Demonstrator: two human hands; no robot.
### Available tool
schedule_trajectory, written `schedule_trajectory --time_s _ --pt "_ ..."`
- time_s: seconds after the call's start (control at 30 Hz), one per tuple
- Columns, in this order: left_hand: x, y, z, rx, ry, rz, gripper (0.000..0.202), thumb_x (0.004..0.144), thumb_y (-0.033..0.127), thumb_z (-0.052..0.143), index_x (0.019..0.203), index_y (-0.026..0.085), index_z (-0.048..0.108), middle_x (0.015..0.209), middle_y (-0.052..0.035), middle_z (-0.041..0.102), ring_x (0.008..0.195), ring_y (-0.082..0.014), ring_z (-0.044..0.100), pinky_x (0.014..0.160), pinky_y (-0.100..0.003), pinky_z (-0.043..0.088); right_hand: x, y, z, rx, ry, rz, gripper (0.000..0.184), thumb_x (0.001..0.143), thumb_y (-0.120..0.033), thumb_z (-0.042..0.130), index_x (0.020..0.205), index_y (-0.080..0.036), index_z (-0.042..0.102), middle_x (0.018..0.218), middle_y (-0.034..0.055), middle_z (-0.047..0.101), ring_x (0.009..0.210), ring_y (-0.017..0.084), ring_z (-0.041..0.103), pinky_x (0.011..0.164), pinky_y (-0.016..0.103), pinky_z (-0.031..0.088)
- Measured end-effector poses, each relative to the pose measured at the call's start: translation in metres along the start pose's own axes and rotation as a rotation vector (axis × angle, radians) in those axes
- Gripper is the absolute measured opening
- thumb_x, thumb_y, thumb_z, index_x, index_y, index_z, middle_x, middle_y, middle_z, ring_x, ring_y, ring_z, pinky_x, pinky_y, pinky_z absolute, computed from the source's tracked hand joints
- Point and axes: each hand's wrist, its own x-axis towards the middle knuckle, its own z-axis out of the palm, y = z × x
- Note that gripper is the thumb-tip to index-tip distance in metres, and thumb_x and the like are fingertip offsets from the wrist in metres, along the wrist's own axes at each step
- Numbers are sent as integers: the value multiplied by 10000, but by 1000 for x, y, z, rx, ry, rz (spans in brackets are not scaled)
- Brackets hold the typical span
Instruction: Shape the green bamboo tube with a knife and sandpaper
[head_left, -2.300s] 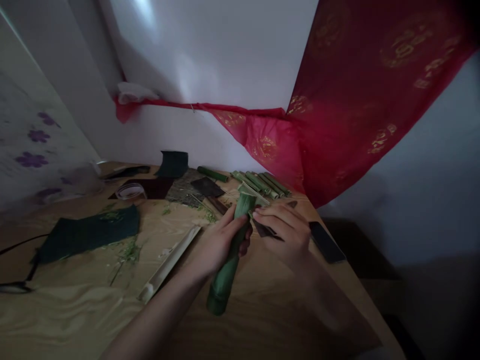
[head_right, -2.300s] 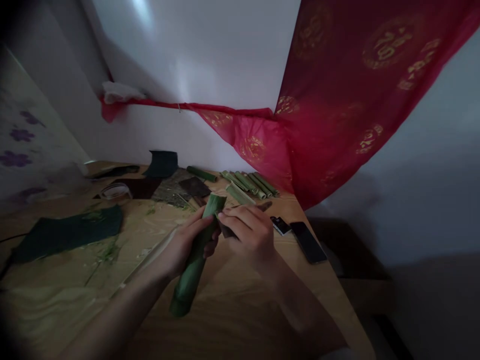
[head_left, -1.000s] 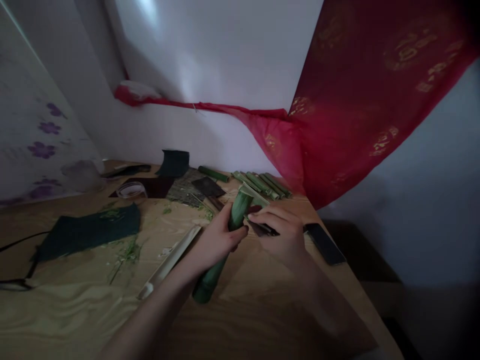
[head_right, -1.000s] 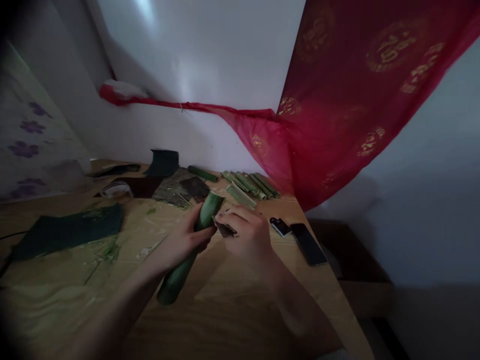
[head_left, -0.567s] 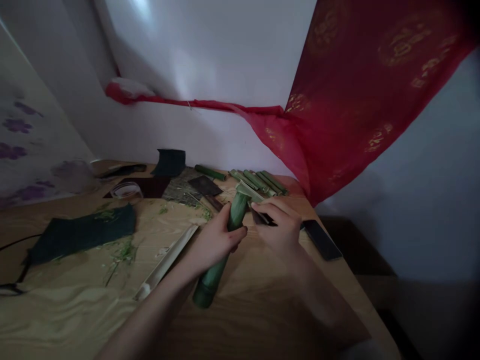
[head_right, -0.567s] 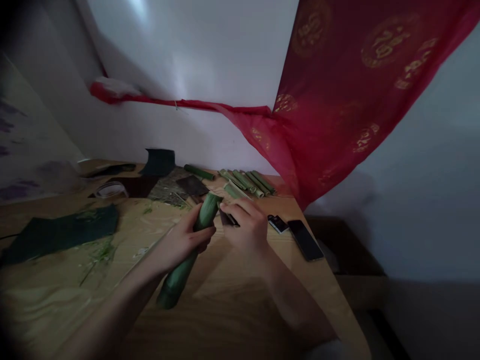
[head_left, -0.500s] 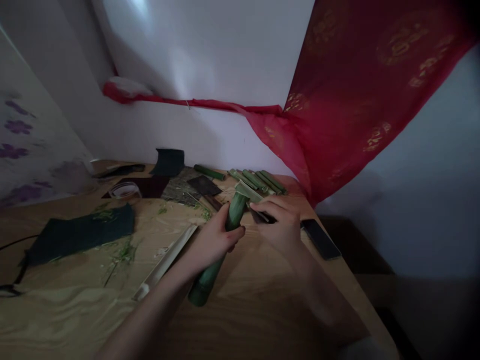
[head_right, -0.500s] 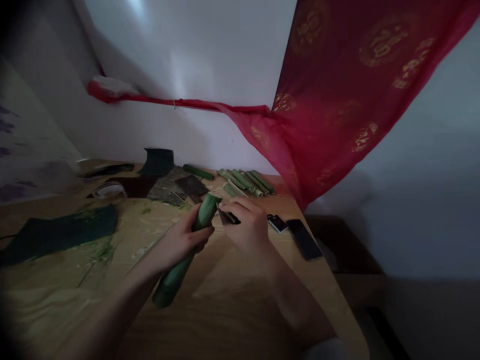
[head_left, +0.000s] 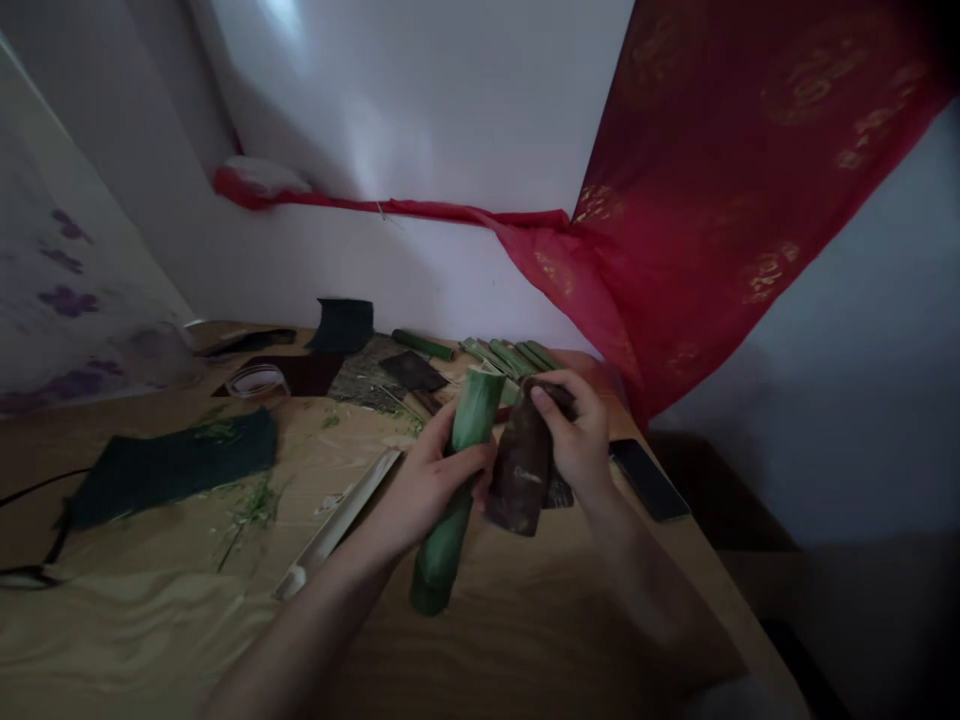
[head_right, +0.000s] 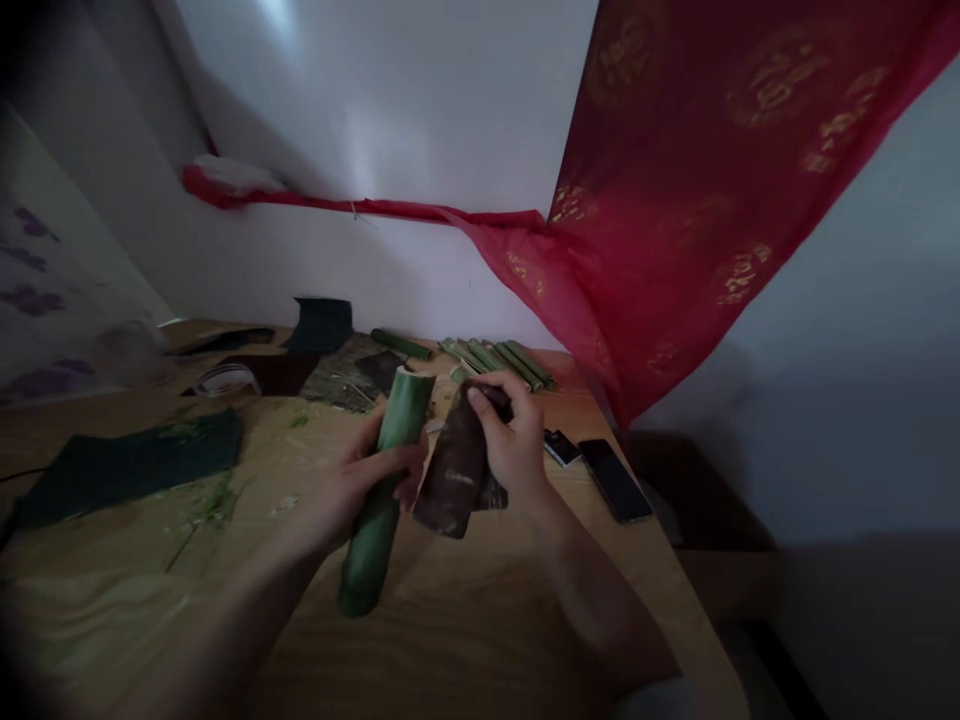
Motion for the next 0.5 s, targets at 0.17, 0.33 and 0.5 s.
schedule_trajectory --time_s 0.17,0.33,0.5 --pt "6 -2 -3 139 120 91 359 814 406 717 1055 192 560 718 27 631 468 -78 484 458 -216 408 3 -4 -6 31 131 -48 115 859 -303 687 916 -205 671 894 21 711 851 168 681 785 280 544" --pt "13 -9 -1 228 118 55 513 650 359 850 1061 187 595 997 -52 704 616 -121 605 518 -232 473 -5 -5 2 86 138 -23 239 828 -339 736 1010 -219 637 961 29 714 880 170 690 794 283 563" --pt "18 -9 -10 287 296 148 450 657 344 839 969 172 565 829 -17 676 708 -159 640 632 -264 519 -9 4 8 301 -259 224 551 724 -471 820 1179 -241 611 1106 67 753 944 241 738 784 371 625"
